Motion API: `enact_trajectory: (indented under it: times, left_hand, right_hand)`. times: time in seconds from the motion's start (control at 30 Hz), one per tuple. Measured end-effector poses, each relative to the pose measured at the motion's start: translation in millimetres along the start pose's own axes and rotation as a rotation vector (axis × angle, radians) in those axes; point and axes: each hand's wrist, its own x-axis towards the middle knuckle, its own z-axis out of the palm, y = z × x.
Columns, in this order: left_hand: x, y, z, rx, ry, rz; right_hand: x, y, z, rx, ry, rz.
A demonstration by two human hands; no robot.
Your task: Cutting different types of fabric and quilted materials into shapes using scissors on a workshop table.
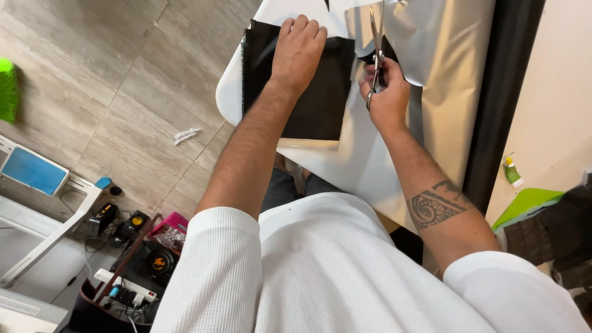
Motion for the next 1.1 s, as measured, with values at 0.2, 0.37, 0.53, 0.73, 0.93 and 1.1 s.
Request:
enact_trajectory:
  times: [0.2,0.37,0.53,0.73,0.93,1.1]
  left_hand:
    - [-27,4,-5,-0.153,-0.074,-0.005]
    - [-22,-14,-27,-0.338,-0.324,-0.187]
    - [-3,-34,-68,-0.555,-0.668,-0.538]
    - [-3,-44,-60,-0.57,-0.681,-0.616]
    - [-4,-42,-60,-0.599,-0.664,-0.661]
    - [-8,-45,-46,-0.583,-0.569,-0.667]
  right_hand:
    - [-4,7,-1,-0.063,0.025,0.023]
    - [-4,-6,-11,-0.073,-0.011,0.083]
    - [-4,-4,-11,-0.084,-0.025,0.055]
    - [-5,0,-11,-0.087,-0.026,0.074]
    - [-6,0,-11,-0.086,-0.038,0.062]
    - [-7,1,-11,-0.11,-0.035,0.03]
